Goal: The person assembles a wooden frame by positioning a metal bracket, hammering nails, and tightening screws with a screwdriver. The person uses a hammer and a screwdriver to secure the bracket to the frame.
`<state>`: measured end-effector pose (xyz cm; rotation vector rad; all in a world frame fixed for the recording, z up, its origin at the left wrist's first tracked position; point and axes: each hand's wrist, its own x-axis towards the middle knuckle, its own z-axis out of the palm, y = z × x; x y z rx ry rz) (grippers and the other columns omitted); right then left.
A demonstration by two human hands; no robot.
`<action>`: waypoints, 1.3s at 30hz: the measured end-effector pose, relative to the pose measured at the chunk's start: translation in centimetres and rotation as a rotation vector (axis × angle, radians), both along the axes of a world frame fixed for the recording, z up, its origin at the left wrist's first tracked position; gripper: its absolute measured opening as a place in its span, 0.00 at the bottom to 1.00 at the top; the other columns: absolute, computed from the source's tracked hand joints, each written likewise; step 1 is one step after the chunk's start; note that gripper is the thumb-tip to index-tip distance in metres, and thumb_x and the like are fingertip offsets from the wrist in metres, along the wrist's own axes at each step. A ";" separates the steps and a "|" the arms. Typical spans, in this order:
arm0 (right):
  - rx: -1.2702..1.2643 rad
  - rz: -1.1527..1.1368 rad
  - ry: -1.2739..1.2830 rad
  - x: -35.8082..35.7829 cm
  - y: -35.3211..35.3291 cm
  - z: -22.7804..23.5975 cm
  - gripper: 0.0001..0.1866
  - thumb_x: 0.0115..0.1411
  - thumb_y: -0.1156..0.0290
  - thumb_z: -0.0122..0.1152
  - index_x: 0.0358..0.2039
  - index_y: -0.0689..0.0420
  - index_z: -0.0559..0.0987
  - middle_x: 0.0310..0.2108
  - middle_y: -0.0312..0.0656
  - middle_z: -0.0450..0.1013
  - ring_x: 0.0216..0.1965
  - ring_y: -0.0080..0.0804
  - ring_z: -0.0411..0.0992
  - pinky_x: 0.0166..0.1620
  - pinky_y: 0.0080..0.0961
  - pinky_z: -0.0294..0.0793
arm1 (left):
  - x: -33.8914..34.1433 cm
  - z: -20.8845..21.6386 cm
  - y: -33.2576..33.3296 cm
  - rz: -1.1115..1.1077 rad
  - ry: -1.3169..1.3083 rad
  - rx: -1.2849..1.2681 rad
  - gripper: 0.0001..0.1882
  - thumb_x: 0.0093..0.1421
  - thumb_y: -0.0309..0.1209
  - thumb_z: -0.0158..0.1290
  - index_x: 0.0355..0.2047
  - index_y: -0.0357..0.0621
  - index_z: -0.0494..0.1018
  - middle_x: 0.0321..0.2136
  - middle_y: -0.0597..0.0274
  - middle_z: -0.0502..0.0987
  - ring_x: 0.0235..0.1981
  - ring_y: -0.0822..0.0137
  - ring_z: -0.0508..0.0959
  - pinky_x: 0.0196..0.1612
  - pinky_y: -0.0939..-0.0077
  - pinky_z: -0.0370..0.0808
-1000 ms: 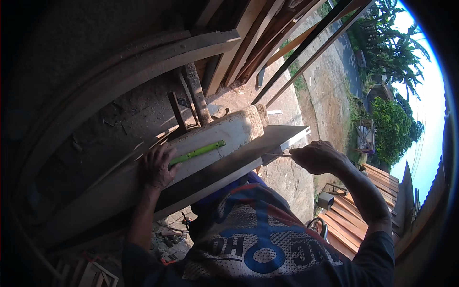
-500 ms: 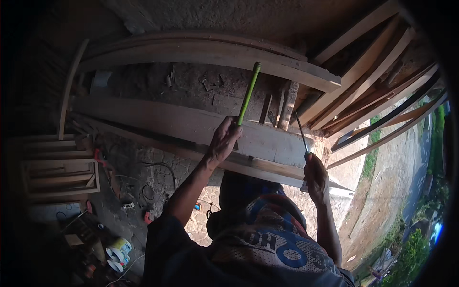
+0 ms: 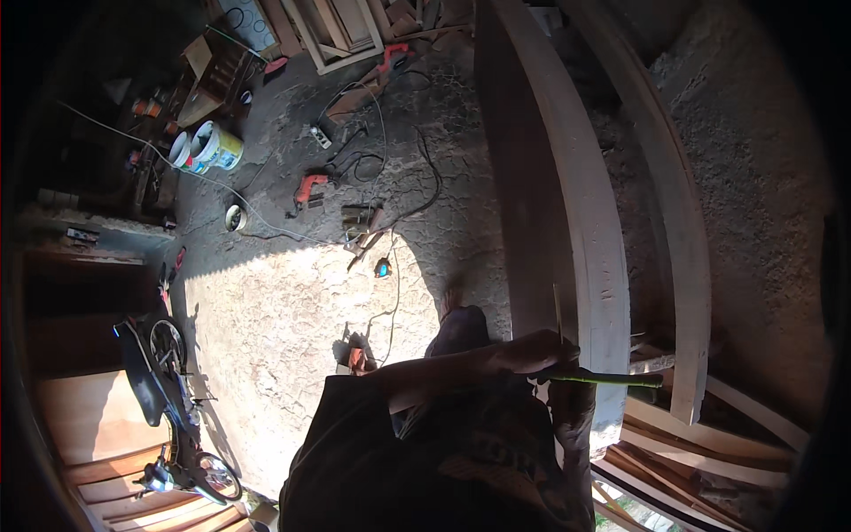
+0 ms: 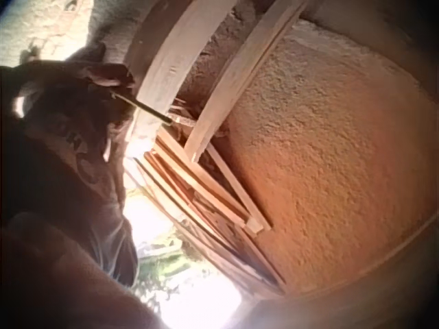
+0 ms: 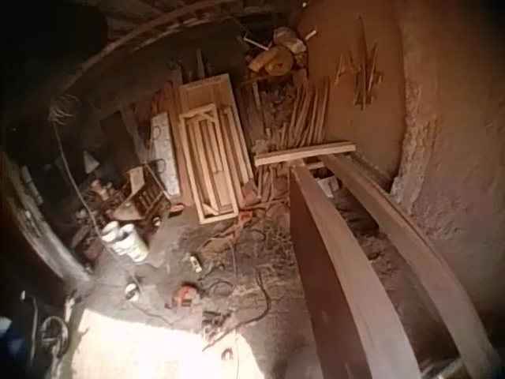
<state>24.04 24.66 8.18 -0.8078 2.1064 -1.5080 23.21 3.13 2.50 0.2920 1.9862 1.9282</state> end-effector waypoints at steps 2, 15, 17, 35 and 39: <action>0.125 0.197 0.185 -1.0 -3.3 1.1 0.18 0.70 0.71 0.55 0.60 0.54 0.71 0.39 0.39 0.74 0.31 0.27 0.69 0.34 0.26 0.70 | 2.1 -1.8 -2.5 0.150 -0.026 -0.023 0.20 0.75 0.44 0.48 0.41 0.36 0.76 0.28 0.55 0.79 0.33 0.52 0.82 0.42 0.59 0.79; 0.478 0.836 0.770 -3.0 -29.0 3.8 0.16 0.66 0.62 0.63 0.50 0.57 0.80 0.39 0.51 0.77 0.41 0.51 0.77 0.53 0.53 0.71 | 12.2 -2.6 -20.7 0.606 0.190 -0.701 0.17 0.65 0.46 0.58 0.43 0.47 0.80 0.37 0.56 0.83 0.42 0.51 0.84 0.44 0.55 0.82; 0.521 0.925 0.626 -3.3 -31.8 3.0 0.16 0.66 0.61 0.63 0.50 0.57 0.80 0.35 0.48 0.78 0.40 0.49 0.77 0.53 0.53 0.70 | 12.6 -2.8 -22.0 0.683 0.114 -0.705 0.17 0.65 0.47 0.58 0.43 0.48 0.80 0.38 0.59 0.83 0.44 0.53 0.85 0.44 0.58 0.82; 0.007 1.152 0.516 -15.6 -60.8 -5.5 0.18 0.61 0.71 0.67 0.52 0.58 0.80 0.46 0.50 0.80 0.48 0.54 0.77 0.51 0.46 0.77 | 15.3 -5.0 -32.1 1.729 -0.487 0.611 0.36 0.78 0.60 0.34 0.40 0.46 0.84 0.18 0.69 0.76 0.14 0.81 0.67 0.18 0.86 0.61; 0.300 1.309 0.432 -16.5 -68.7 -10.4 0.19 0.64 0.69 0.65 0.55 0.58 0.81 0.51 0.52 0.80 0.53 0.53 0.77 0.56 0.43 0.77 | 14.4 -11.3 -30.7 1.987 -0.460 0.933 0.37 0.75 0.65 0.33 0.46 0.46 0.81 0.23 0.69 0.76 0.20 0.79 0.71 0.23 0.82 0.65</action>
